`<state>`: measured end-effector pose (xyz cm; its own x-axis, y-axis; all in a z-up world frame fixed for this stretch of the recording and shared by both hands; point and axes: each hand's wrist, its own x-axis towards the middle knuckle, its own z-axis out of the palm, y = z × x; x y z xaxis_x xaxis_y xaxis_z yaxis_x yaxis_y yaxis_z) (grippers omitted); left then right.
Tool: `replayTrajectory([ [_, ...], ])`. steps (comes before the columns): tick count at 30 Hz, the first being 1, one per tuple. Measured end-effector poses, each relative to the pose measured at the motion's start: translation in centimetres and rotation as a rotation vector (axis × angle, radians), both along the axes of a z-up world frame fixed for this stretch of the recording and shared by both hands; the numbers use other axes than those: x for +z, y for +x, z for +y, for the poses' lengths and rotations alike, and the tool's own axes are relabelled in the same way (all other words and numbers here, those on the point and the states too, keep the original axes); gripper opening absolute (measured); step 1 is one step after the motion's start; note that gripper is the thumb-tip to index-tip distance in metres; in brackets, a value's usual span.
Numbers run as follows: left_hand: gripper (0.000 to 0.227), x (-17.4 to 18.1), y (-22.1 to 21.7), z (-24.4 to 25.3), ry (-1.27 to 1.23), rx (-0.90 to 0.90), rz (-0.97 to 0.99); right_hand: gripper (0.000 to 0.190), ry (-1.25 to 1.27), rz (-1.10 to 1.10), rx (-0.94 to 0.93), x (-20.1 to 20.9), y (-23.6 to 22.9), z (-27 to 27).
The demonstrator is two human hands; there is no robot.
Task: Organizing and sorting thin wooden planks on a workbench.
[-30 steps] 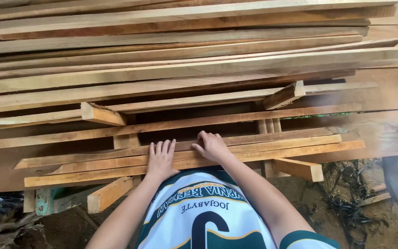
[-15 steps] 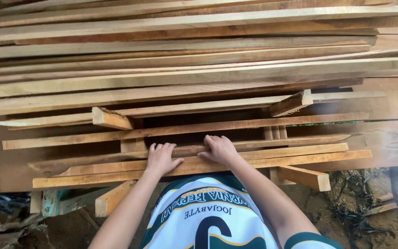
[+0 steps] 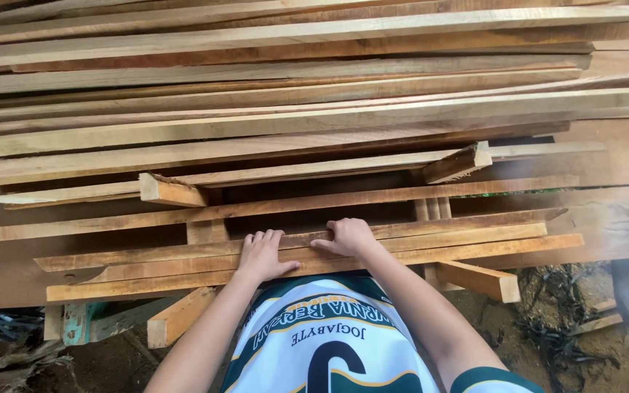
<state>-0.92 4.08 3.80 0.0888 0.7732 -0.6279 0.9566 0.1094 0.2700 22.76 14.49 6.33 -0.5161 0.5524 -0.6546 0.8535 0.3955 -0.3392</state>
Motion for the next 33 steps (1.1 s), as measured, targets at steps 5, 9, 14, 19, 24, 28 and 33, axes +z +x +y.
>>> replayTrajectory([
  [5,0.092,-0.7,0.5,0.1,-0.015,0.015,0.0,0.098,-0.036,-0.095,0.02,1.4,-0.3,1.0],
  [9,0.093,-0.8,0.3,-0.1,-0.016,0.034,-0.003,0.091,0.018,-0.091,0.024,1.1,-0.4,0.5],
  [14,0.098,-1.4,0.6,-0.1,-0.041,0.019,0.033,0.063,0.166,0.123,0.04,-2.1,0.3,-0.4],
  [19,0.099,-1.2,0.6,-0.4,-0.003,0.021,0.013,0.045,0.552,0.395,-0.029,-2.7,-1.4,1.7],
  [24,0.102,1.1,1.2,-0.5,0.024,-0.032,-0.012,0.071,0.191,0.133,-0.163,-3.3,-2.4,4.5],
  [28,0.111,2.0,1.8,0.1,0.07,-0.08,0.041,0.06,0.326,0.113,-0.013,-2.9,-1.9,3.0],
  [33,0.137,0.9,1.4,0.2,0.082,-0.013,0.075,0.05,0.046,0.187,-0.094,-2.4,-0.9,2.4],
])
